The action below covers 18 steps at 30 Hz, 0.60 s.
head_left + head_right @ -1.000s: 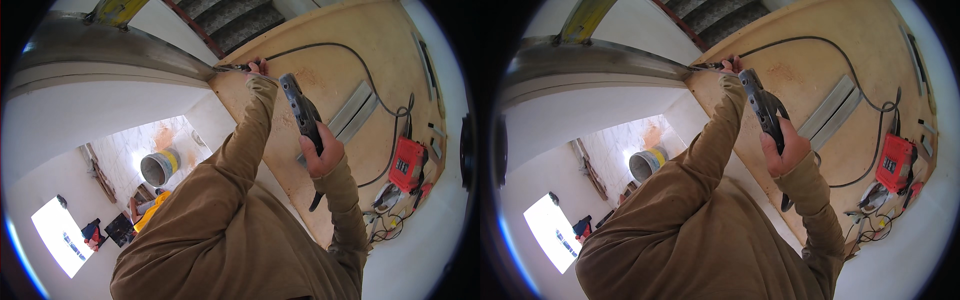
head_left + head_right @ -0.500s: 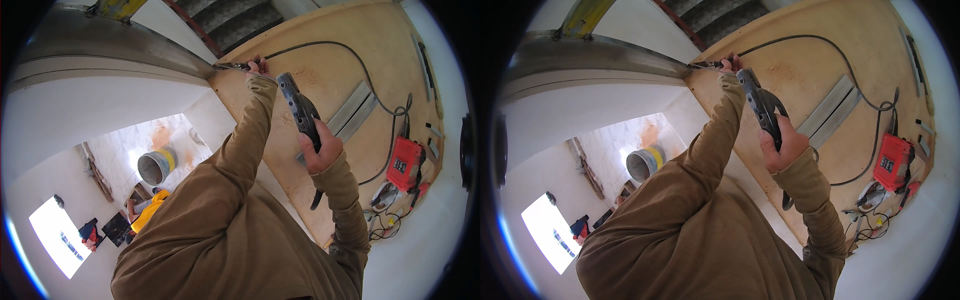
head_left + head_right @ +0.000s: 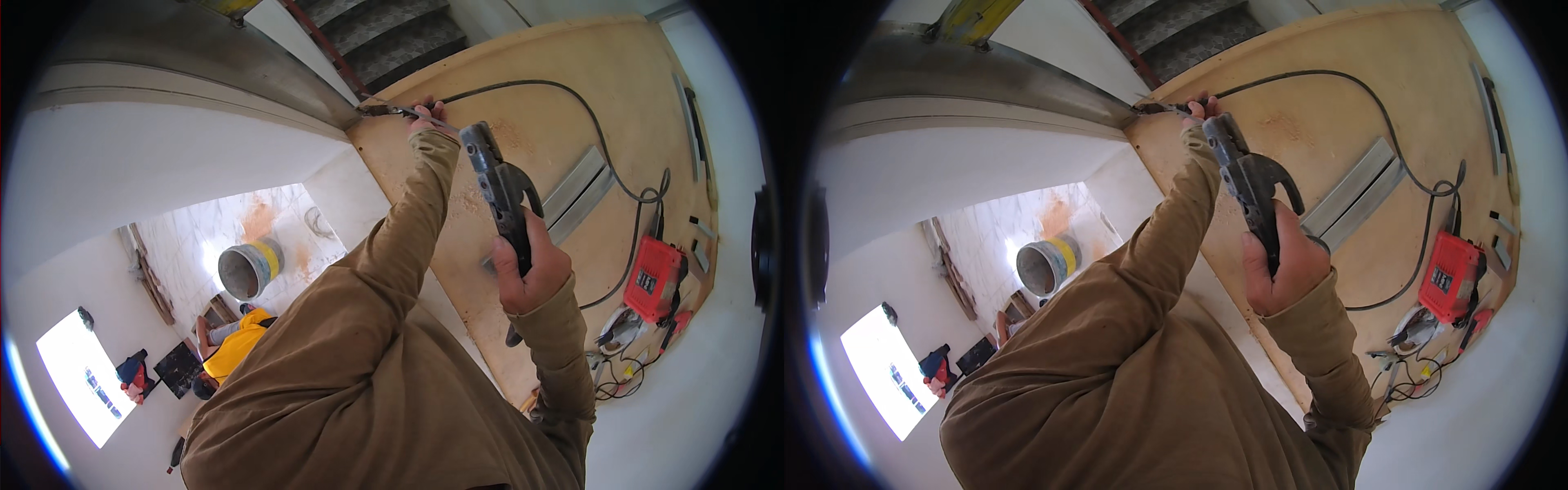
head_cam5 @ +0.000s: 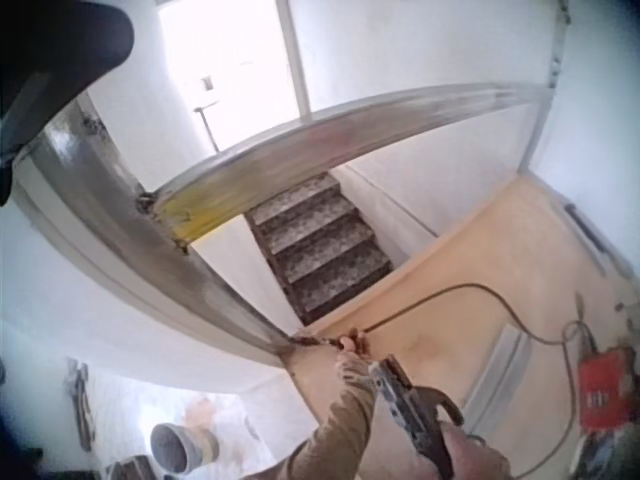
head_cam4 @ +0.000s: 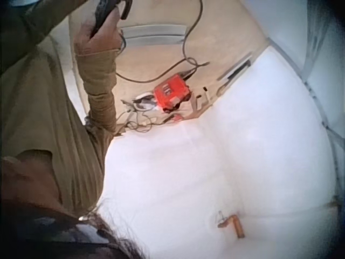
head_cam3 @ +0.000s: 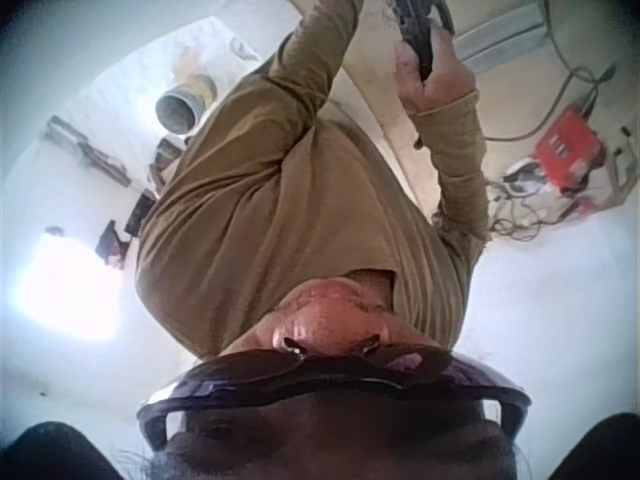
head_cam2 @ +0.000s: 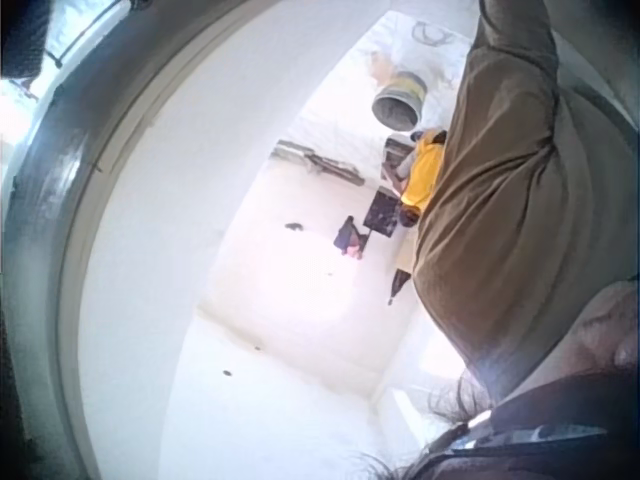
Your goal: The person prepares and uses a welding tool to weld a metal frame corner on a workbench.
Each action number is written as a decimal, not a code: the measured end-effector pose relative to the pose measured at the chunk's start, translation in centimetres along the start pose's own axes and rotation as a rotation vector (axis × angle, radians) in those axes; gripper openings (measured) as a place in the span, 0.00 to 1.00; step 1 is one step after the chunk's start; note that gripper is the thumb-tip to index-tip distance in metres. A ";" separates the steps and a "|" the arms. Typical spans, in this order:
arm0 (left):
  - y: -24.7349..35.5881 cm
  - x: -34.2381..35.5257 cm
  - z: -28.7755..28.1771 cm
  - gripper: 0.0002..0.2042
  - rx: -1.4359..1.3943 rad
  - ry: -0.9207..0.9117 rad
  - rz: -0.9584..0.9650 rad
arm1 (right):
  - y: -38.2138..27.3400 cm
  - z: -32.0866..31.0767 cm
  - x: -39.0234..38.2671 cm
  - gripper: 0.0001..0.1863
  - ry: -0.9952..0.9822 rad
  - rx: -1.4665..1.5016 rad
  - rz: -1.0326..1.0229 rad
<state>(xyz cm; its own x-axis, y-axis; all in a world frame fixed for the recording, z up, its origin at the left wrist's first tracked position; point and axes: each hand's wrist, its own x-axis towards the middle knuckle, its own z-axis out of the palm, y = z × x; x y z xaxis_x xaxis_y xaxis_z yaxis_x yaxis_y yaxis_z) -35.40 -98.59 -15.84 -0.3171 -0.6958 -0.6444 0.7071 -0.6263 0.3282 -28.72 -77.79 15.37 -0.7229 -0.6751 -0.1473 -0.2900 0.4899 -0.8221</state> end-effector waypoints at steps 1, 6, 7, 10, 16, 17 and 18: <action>-0.1 0.0 -0.1 0.08 0.025 -0.015 -0.010 | 0.2 0.2 -0.1 0.20 -0.002 -0.002 0.000; 0.0 0.4 0.2 0.08 0.033 0.030 -0.008 | 0.8 0.8 -0.5 0.21 -0.047 -0.044 0.003; 0.0 0.3 0.3 0.09 0.058 0.051 -0.002 | 0.6 0.8 -0.5 0.21 -0.046 -0.046 0.000; 0.0 -0.3 0.2 0.09 0.059 0.023 0.007 | 0.4 1.0 -0.6 0.21 0.008 -0.075 -0.041; 0.0 -0.2 0.0 0.09 0.027 -0.013 -0.008 | 1.2 1.3 -0.2 0.21 0.018 -0.034 -0.038; 0.0 -0.4 0.0 0.09 0.032 -0.010 -0.014 | 1.4 1.3 -0.1 0.20 0.007 -0.024 -0.021; -0.1 -0.5 0.1 0.09 0.051 -0.019 0.007 | 1.5 1.3 0.0 0.19 -0.005 -0.014 -0.004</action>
<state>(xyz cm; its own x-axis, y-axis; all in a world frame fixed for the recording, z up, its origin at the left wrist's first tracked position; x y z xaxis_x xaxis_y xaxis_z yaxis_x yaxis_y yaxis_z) -35.35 -98.22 -15.44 -0.3240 -0.7066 -0.6291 0.6767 -0.6378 0.3678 -28.37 -77.76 13.42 -0.7186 -0.6798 -0.1468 -0.3019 0.4951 -0.8147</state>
